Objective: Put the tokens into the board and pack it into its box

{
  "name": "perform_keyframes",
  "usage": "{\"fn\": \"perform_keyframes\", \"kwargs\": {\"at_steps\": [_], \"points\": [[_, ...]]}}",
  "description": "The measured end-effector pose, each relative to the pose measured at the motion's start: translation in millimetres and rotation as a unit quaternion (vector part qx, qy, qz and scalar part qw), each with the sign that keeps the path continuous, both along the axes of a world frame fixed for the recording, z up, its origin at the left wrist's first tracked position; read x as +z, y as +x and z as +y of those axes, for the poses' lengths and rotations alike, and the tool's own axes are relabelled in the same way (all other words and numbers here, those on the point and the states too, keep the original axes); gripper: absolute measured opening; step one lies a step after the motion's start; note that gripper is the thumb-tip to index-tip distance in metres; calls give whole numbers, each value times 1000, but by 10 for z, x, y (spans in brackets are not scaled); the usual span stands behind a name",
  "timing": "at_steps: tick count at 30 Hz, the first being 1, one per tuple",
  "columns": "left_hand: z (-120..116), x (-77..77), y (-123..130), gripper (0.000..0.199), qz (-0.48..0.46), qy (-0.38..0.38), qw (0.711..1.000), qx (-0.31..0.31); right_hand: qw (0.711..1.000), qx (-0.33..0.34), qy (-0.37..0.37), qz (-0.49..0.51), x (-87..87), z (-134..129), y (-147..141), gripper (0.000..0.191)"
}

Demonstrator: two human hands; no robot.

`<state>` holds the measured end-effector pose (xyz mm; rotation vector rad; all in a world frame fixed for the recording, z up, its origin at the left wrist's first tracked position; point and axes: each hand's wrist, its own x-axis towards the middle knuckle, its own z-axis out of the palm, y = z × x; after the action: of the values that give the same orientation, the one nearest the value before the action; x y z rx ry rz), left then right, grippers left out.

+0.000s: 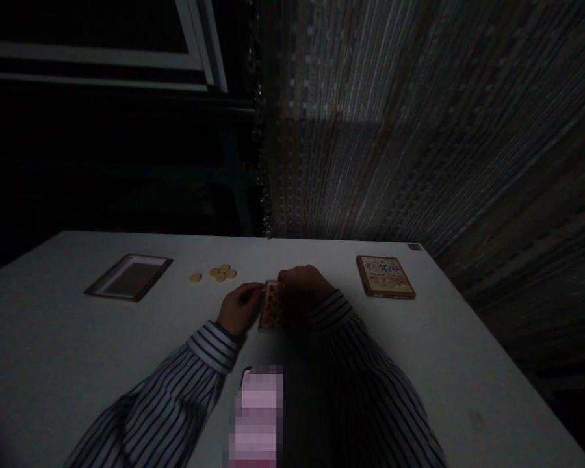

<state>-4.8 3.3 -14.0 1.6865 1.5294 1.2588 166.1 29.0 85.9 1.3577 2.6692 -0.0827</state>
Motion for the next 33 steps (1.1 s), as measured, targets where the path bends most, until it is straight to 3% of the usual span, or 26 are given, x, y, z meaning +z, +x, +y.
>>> {"fn": "perform_keyframes", "kwargs": {"at_steps": [33], "points": [[12,-31,-4,19,9,15,999,-28,1000,20,-2,-14,-81,-9,-56,26]]}}
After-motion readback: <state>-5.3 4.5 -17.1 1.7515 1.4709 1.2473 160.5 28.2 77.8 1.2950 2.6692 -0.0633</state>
